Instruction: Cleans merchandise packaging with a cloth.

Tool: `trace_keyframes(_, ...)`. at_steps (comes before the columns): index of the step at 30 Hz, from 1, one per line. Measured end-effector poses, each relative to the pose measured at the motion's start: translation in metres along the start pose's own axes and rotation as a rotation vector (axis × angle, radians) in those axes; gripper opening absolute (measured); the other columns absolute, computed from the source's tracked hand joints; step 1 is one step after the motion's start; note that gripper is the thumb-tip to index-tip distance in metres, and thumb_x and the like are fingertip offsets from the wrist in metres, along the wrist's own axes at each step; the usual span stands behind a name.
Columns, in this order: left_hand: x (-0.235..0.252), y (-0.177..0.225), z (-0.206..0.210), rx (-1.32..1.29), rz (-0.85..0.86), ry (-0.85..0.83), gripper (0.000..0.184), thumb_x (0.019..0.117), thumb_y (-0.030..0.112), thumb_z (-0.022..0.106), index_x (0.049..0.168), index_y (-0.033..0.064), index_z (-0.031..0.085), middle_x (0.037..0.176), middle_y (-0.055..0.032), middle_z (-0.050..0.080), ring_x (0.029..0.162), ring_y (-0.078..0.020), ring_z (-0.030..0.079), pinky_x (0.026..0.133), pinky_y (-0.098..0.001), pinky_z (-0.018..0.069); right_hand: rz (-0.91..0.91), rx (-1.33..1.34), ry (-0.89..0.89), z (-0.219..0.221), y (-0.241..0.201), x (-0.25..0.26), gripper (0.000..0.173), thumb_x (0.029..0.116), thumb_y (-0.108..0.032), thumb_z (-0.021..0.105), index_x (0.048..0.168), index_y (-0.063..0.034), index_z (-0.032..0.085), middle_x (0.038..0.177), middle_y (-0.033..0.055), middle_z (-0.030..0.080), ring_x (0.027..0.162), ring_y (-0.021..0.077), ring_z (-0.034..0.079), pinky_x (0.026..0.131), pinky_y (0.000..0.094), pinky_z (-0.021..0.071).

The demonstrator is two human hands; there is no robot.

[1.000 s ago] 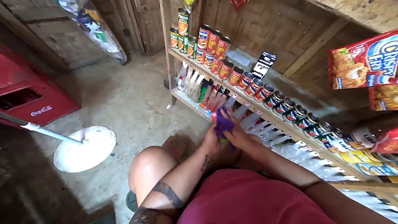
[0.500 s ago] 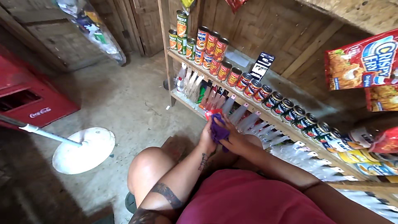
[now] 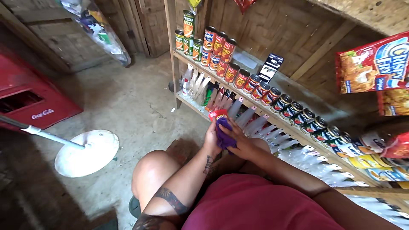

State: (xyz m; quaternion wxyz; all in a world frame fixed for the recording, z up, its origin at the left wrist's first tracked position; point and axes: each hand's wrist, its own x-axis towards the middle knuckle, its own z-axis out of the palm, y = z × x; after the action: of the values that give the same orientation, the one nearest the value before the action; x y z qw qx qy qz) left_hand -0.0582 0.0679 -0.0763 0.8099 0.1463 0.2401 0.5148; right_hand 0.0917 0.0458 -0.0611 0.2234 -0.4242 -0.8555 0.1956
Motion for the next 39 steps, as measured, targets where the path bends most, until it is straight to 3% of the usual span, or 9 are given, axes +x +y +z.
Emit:
trace_keyframes(3, -0.001, 0.005, 0.002, 0.016, 0.039, 0.02, 0.065, 0.1073, 0.057, 0.013, 0.115, 0.0164, 0.063, 0.092, -0.0035, 0.071, 0.083, -0.0133, 0.069, 0.071, -0.0314, 0.0582, -0.041, 0.017, 0.004, 0.0, 0.004, -0.001, 0.063, 0.0918, -0.022, 0.067, 0.153, -0.018, 0.05, 0.163, 0.0192, 0.034, 0.154, 0.0409, 0.023, 0.122, 0.0561, 0.0285)
trace_keyframes(8, 0.004, 0.009, 0.002, 0.059, 0.123, 0.085, 0.059, 0.1081, 0.055, 0.016, 0.127, 0.0202, 0.061, 0.104, -0.0014, 0.071, 0.094, -0.0127, 0.069, 0.081, -0.0334, 0.0578, -0.13, -0.018, 0.044, 0.001, 0.01, -0.002, 0.068, 0.0756, -0.003, 0.076, 0.14, -0.0189, 0.063, 0.156, 0.0212, 0.044, 0.149, 0.0441, 0.033, 0.117, 0.0597, 0.0373)
trace_keyframes(12, 0.005, 0.006, 0.004, 0.013, 0.136, 0.048, 0.056, 0.1088, 0.053, 0.018, 0.131, 0.0216, 0.058, 0.106, -0.0016, 0.071, 0.097, -0.0126, 0.068, 0.084, -0.033, 0.0573, -0.156, -0.112, 0.129, -0.001, 0.013, -0.002, 0.058, 0.0767, 0.003, 0.07, 0.129, -0.0224, 0.071, 0.147, 0.0162, 0.057, 0.142, 0.0384, 0.047, 0.111, 0.0551, 0.0467)
trace_keyframes(16, 0.006, 0.004, 0.004, -0.036, 0.109, 0.022, 0.059, 0.1082, 0.055, 0.018, 0.122, 0.0159, 0.061, 0.102, -0.0039, 0.07, 0.096, -0.0147, 0.068, 0.085, -0.0355, 0.0571, -0.115, -0.13, 0.178, -0.005, 0.012, -0.002, 0.052, 0.0771, 0.005, 0.069, 0.123, -0.0178, 0.074, 0.139, 0.0178, 0.063, 0.135, 0.0379, 0.055, 0.105, 0.0534, 0.052)
trace_keyframes(20, 0.007, 0.004, 0.002, -0.051, 0.14, -0.003, 0.058, 0.1085, 0.054, 0.018, 0.126, 0.0175, 0.059, 0.106, -0.0032, 0.07, 0.1, -0.0145, 0.068, 0.087, -0.0358, 0.0565, -0.004, -0.061, 0.232, -0.004, 0.012, -0.004, 0.045, 0.0802, 0.001, 0.069, 0.123, -0.0119, 0.074, 0.13, 0.0194, 0.067, 0.117, 0.0349, 0.067, 0.094, 0.0515, 0.0576)
trace_keyframes(26, 0.002, 0.002, 0.007, -0.041, 0.183, -0.002, 0.058, 0.1091, 0.052, 0.016, 0.13, 0.0163, 0.056, 0.111, -0.0032, 0.069, 0.104, -0.0143, 0.067, 0.091, -0.036, 0.0559, 0.103, 0.088, 0.311, 0.001, 0.014, -0.005, 0.042, 0.0842, 0.0, 0.067, 0.126, -0.0057, 0.07, 0.122, 0.0158, 0.071, 0.114, 0.0263, 0.068, 0.098, 0.0443, 0.0562)
trace_keyframes(31, 0.002, -0.001, 0.004, -0.017, 0.249, -0.049, 0.056, 0.1087, 0.053, 0.02, 0.134, 0.0187, 0.056, 0.117, -0.0014, 0.068, 0.11, -0.0128, 0.065, 0.097, -0.0357, 0.0535, 0.173, 0.227, 0.356, 0.006, 0.015, -0.003, 0.04, 0.0898, -0.002, 0.064, 0.13, -0.0032, 0.066, 0.126, 0.014, 0.069, 0.115, 0.0187, 0.067, 0.1, 0.0381, 0.055)
trace_keyframes(39, 0.0, -0.007, 0.005, -0.002, 0.29, -0.03, 0.055, 0.1093, 0.051, 0.02, 0.139, 0.0161, 0.052, 0.124, -0.0045, 0.066, 0.117, -0.0161, 0.063, 0.102, -0.0395, 0.0512, 0.347, 0.459, 0.351, 0.013, 0.018, -0.004, 0.052, 0.0855, 0.004, 0.063, 0.137, -0.0031, 0.058, 0.129, 0.0111, 0.066, 0.116, 0.0122, 0.064, 0.101, 0.0333, 0.0537)
